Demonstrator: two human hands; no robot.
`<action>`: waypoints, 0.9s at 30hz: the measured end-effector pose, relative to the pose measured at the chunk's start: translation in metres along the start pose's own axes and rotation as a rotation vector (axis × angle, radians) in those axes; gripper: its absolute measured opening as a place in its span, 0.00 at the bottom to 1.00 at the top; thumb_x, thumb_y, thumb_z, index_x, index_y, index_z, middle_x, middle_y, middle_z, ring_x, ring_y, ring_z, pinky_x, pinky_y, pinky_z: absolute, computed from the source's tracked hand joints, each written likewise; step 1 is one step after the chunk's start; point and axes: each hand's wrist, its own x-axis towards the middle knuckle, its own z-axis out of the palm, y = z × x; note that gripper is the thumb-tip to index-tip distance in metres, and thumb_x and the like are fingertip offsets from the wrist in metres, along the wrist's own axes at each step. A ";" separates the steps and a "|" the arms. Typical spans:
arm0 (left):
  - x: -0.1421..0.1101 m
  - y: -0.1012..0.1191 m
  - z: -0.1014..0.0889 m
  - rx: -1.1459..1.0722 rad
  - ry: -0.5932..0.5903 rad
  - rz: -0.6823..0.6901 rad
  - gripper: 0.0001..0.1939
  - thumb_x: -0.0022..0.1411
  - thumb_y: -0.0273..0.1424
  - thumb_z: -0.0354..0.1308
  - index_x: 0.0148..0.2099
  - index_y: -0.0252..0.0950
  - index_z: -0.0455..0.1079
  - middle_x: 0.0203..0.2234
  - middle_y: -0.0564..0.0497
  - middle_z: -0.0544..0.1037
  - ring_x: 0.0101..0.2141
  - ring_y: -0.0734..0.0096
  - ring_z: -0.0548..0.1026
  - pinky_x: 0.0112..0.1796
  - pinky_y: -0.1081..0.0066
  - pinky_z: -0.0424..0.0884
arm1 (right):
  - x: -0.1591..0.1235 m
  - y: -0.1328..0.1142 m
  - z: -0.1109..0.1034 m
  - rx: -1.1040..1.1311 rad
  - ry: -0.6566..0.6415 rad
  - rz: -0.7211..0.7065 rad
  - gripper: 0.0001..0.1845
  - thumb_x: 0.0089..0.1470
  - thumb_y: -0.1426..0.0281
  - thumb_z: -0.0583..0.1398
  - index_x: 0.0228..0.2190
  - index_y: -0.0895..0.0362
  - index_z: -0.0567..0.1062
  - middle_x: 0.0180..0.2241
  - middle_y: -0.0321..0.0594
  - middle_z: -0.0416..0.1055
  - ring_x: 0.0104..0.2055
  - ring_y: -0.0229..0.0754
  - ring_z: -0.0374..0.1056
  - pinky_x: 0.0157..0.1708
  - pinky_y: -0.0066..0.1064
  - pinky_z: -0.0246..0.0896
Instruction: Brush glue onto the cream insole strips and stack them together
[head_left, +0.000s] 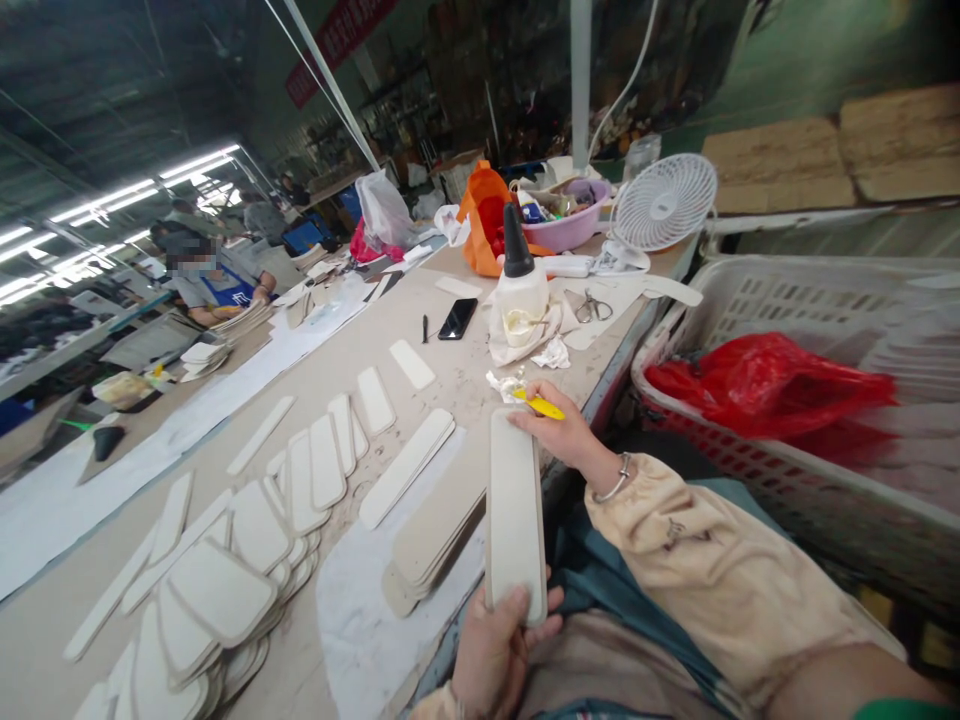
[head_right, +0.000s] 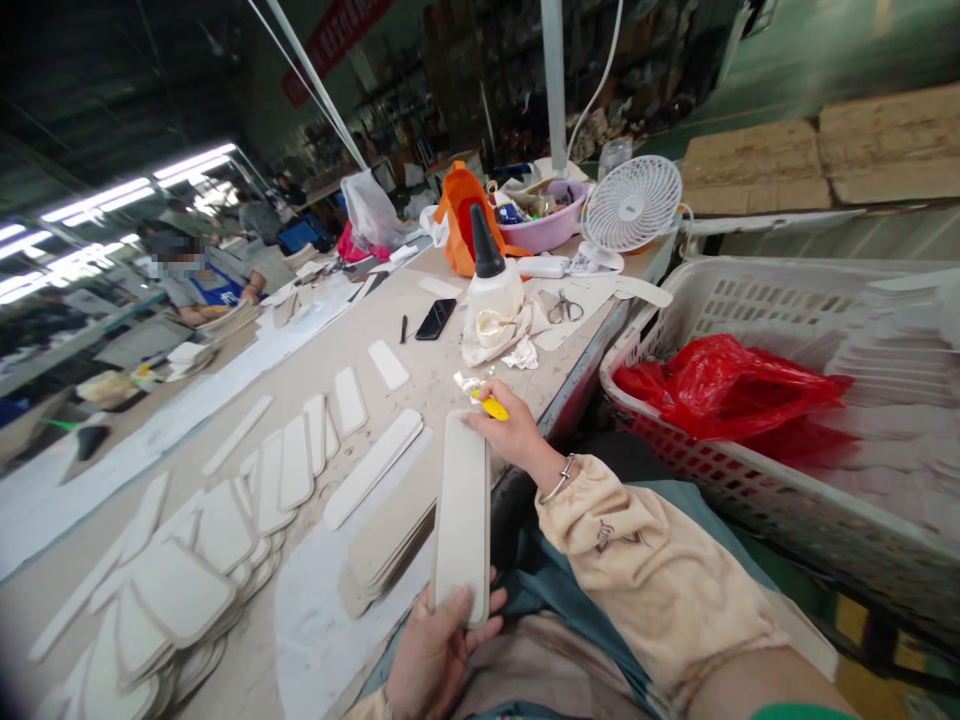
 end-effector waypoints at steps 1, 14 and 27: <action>0.000 0.000 0.000 -0.001 0.000 -0.004 0.30 0.46 0.32 0.71 0.51 0.31 0.68 0.41 0.37 0.78 0.39 0.51 0.79 0.32 0.66 0.77 | 0.000 0.000 0.000 -0.001 -0.002 0.001 0.18 0.46 0.62 0.65 0.32 0.52 0.61 0.24 0.28 0.56 0.25 0.35 0.53 0.26 0.28 0.49; 0.009 -0.005 -0.018 0.019 -0.166 -0.019 0.23 0.48 0.40 0.69 0.44 0.32 0.72 0.40 0.36 0.79 0.38 0.51 0.79 0.35 0.63 0.74 | -0.003 -0.009 0.000 -0.062 -0.030 -0.044 0.15 0.47 0.64 0.63 0.31 0.52 0.61 0.25 0.30 0.56 0.28 0.37 0.55 0.28 0.28 0.52; 0.009 0.005 -0.005 0.152 -0.182 0.078 0.24 0.53 0.38 0.66 0.50 0.30 0.72 0.34 0.43 0.80 0.36 0.59 0.78 0.38 0.64 0.73 | -0.006 -0.008 0.000 -0.083 -0.052 -0.034 0.17 0.45 0.60 0.65 0.30 0.53 0.63 0.26 0.30 0.58 0.28 0.37 0.55 0.28 0.28 0.51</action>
